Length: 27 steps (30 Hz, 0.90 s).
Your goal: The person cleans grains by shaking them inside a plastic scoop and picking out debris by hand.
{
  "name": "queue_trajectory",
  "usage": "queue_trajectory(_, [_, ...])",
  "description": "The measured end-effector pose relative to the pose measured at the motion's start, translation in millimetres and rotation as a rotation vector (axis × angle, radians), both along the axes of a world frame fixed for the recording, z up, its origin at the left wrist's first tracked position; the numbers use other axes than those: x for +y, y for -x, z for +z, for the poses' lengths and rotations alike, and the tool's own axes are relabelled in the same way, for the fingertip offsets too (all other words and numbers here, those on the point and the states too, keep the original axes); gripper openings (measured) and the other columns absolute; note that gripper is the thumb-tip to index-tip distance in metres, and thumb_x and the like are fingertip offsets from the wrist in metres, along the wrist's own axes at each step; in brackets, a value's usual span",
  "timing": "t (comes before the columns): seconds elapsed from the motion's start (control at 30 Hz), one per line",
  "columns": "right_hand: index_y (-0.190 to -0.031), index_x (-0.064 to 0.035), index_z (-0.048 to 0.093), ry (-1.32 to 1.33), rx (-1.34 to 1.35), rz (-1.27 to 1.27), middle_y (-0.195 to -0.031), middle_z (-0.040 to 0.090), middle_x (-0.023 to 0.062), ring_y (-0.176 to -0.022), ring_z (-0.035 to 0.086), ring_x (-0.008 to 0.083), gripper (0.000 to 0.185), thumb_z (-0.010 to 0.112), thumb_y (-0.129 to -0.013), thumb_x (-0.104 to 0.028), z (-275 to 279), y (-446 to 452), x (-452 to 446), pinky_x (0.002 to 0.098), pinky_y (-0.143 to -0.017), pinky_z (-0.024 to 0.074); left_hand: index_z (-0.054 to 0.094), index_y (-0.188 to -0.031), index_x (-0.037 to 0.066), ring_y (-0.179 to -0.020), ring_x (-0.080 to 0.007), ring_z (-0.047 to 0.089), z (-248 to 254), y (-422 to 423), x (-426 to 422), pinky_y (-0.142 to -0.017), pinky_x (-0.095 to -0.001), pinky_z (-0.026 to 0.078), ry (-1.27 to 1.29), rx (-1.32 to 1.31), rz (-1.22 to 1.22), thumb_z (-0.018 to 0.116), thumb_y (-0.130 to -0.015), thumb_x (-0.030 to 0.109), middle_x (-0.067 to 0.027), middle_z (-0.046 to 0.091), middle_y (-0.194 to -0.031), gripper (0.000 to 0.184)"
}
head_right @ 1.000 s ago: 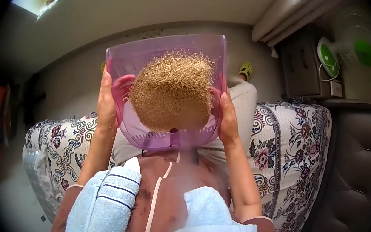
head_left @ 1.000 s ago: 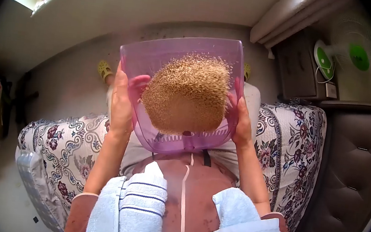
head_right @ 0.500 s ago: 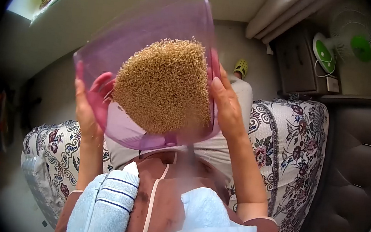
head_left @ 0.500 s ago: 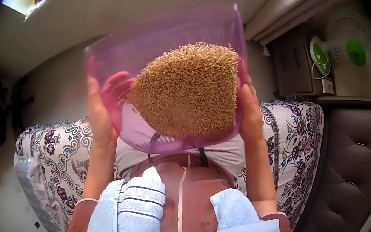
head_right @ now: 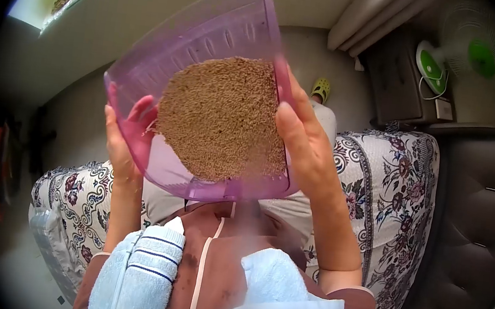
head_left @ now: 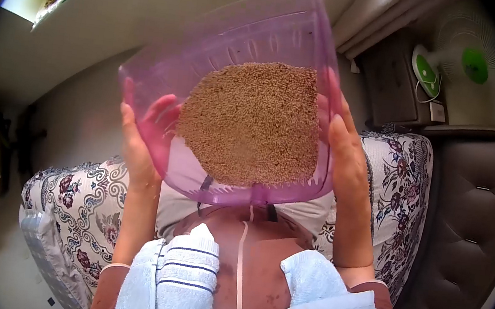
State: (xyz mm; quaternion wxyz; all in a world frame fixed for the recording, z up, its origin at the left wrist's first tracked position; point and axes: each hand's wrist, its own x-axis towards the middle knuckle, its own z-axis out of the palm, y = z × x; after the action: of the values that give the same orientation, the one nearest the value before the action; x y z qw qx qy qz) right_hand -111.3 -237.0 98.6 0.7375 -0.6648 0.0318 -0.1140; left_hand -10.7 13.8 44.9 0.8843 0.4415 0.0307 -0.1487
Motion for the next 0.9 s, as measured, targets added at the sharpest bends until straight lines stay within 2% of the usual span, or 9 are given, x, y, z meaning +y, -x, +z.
queue_trajectory(0.13, [-0.147, -0.0008, 0.025, -0.393, 0.041, -0.023, -0.149, 0.033, 0.0095, -0.135, 0.034, 0.0187, 0.051, 0.031, -0.103, -0.025, -97.1, 0.1, -13.1, 0.0318, -0.112, 0.0244, 0.020, -0.150, 0.026, -0.095, -0.0197, 0.059, -20.8, -9.2, -10.1, -0.083, -0.0333, 0.047, -0.303, -0.156, -0.060, 0.030, -0.101, 0.051, -0.0129, 0.060, -0.110, 0.056])
queue_trajectory(0.23, [-0.149, -0.0058, 0.022, -0.332, 0.127, -0.044, -0.152, 0.027, 0.0089, -0.132, 0.038, 0.0186, 0.055, 0.032, -0.102, -0.033, -106.5, 12.1, -10.1, 0.0312, -0.109, 0.0302, 0.021, -0.150, 0.022, -0.094, -0.0168, 0.058, -37.1, -7.2, -13.4, -0.081, -0.0304, 0.047, -0.309, -0.057, -0.076, 0.032, -0.100, 0.049, -0.0117, 0.061, -0.109, 0.058])
queue_trajectory(0.33, [-0.148, -0.0078, 0.027, -0.333, 0.291, -0.095, -0.142, 0.041, 0.0092, -0.122, 0.047, 0.0175, 0.054, 0.034, -0.102, -0.036, -124.9, 16.7, -18.9, 0.0300, -0.103, 0.0369, 0.025, -0.148, 0.027, -0.091, -0.0173, 0.058, -62.2, -9.1, -16.1, -0.074, -0.0275, 0.048, -0.348, 0.037, -0.068, 0.036, -0.099, 0.050, -0.0121, 0.061, -0.109, 0.055])
queue_trajectory(0.4, [-0.146, -0.0095, 0.032, -0.307, 0.406, -0.093, -0.124, 0.054, 0.0060, -0.106, 0.055, 0.0133, 0.053, 0.036, -0.102, -0.038, -118.8, 14.1, -27.4, 0.0276, -0.092, 0.0443, 0.027, -0.147, 0.030, -0.091, -0.0177, 0.058, -67.1, -6.0, -11.8, -0.072, -0.0272, 0.048, -0.325, 0.154, -0.113, 0.037, -0.099, 0.050, -0.0121, 0.061, -0.111, 0.053])
queue_trajectory(0.47, [-0.146, -0.0100, 0.033, -0.209, 0.368, -0.079, -0.117, 0.057, 0.0043, -0.099, 0.057, 0.0115, 0.054, 0.039, -0.101, -0.040, -101.2, 2.7, -33.0, 0.0266, -0.088, 0.0465, 0.028, -0.146, 0.035, -0.090, -0.0186, 0.059, -37.2, -0.5, -10.9, -0.071, -0.0294, 0.048, -0.300, 0.222, -0.089, 0.038, -0.098, 0.053, -0.0128, 0.061, -0.112, 0.052])
queue_trajectory(0.5, [-0.147, -0.0096, 0.031, -0.100, 0.346, -0.052, -0.124, 0.054, 0.0065, -0.106, 0.056, 0.0128, 0.053, 0.040, -0.101, -0.036, -70.8, -1.5, -30.5, 0.0276, -0.091, 0.0455, 0.028, -0.146, 0.034, -0.090, -0.0189, 0.059, -29.7, 1.0, -8.9, -0.071, -0.0298, 0.048, -0.234, 0.168, -0.058, 0.037, -0.098, 0.053, -0.0129, 0.061, -0.111, 0.053])
queue_trajectory(0.6, [-0.147, 0.0003, 0.026, -0.172, 0.051, 0.052, -0.148, 0.035, 0.0089, -0.136, 0.031, 0.0165, 0.051, 0.036, -0.102, -0.023, 8.3, -0.4, -8.5, 0.0286, -0.112, 0.0232, 0.022, -0.148, 0.035, -0.094, -0.0192, 0.059, 14.2, 8.9, -8.3, -0.078, -0.0327, 0.048, -0.054, 0.026, 0.040, 0.032, -0.100, 0.051, -0.0135, 0.060, -0.110, 0.052])
queue_trajectory(0.73, [-0.150, -0.0092, 0.022, -0.168, 0.044, -0.066, -0.145, 0.036, 0.0126, -0.125, 0.046, 0.0214, 0.056, 0.034, -0.102, -0.035, -104.1, -8.4, -21.1, 0.0319, -0.102, 0.0391, 0.018, -0.150, 0.028, -0.096, -0.0208, 0.059, -4.8, -7.0, -6.3, -0.086, -0.0332, 0.046, -0.252, -0.174, -0.066, 0.031, -0.101, 0.049, -0.0139, 0.059, -0.110, 0.055])
queue_trajectory(0.9, [-0.149, -0.0089, 0.025, -0.411, 0.275, -0.073, -0.141, 0.042, 0.0133, -0.123, 0.048, 0.0205, 0.053, 0.032, -0.103, -0.035, -121.1, 20.9, -12.8, 0.0315, -0.103, 0.0384, 0.023, -0.150, 0.022, -0.089, -0.0212, 0.060, -32.6, -0.1, -12.7, -0.081, -0.0338, 0.049, -0.312, 0.035, -0.082, 0.034, -0.101, 0.047, -0.0129, 0.060, -0.104, 0.056])
